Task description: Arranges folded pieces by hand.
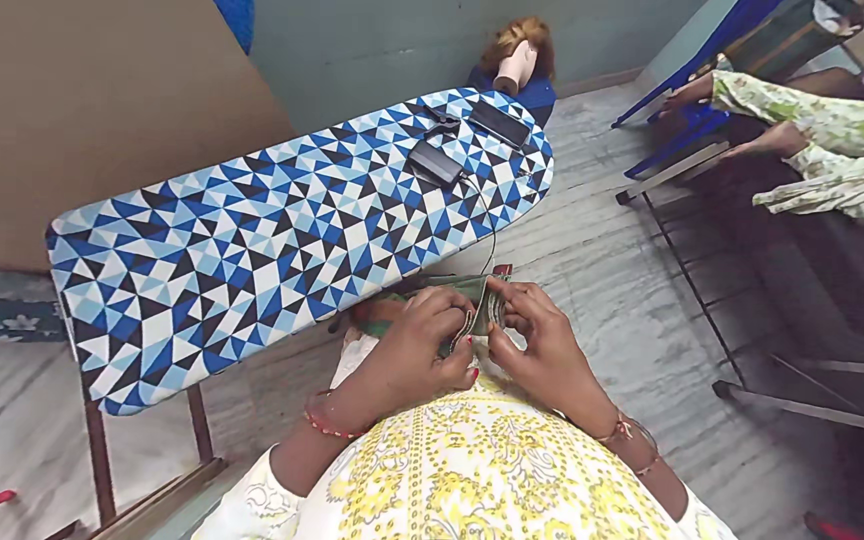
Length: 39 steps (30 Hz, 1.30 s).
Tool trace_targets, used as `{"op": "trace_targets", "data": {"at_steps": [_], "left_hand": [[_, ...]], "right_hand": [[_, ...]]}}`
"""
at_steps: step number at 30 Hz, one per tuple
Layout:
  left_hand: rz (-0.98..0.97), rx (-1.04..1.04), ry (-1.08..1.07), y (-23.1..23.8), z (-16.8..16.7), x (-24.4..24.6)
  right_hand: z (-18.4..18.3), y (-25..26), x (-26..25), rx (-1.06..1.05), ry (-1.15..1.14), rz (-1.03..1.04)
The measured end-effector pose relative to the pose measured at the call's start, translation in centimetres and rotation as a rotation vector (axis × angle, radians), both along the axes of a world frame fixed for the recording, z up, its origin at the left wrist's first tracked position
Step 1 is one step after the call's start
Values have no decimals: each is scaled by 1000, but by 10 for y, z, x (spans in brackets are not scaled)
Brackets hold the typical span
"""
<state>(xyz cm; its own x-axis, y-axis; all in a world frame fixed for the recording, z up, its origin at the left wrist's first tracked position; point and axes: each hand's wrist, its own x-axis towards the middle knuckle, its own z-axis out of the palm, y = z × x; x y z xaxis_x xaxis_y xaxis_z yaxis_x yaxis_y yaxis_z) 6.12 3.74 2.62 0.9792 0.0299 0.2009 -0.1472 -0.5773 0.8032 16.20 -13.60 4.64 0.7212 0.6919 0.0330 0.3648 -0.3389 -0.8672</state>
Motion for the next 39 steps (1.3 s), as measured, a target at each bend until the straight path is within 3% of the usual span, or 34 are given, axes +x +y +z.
{"op": "trace_targets", "data": {"at_steps": [6, 14, 26, 39], "left_hand": [[19, 68, -14, -5, 1, 0], [-40, -39, -38, -8, -3, 1], [-6, -138, -46, -9, -11, 1], [27, -182, -47, -13, -15, -3]], "right_hand": [[-1, 3, -3, 5, 1, -26], [-3, 3, -4, 25, 27, -35], [-10, 5, -4, 236, 181, -59], [-11, 5, -4, 229, 257, -58]]}}
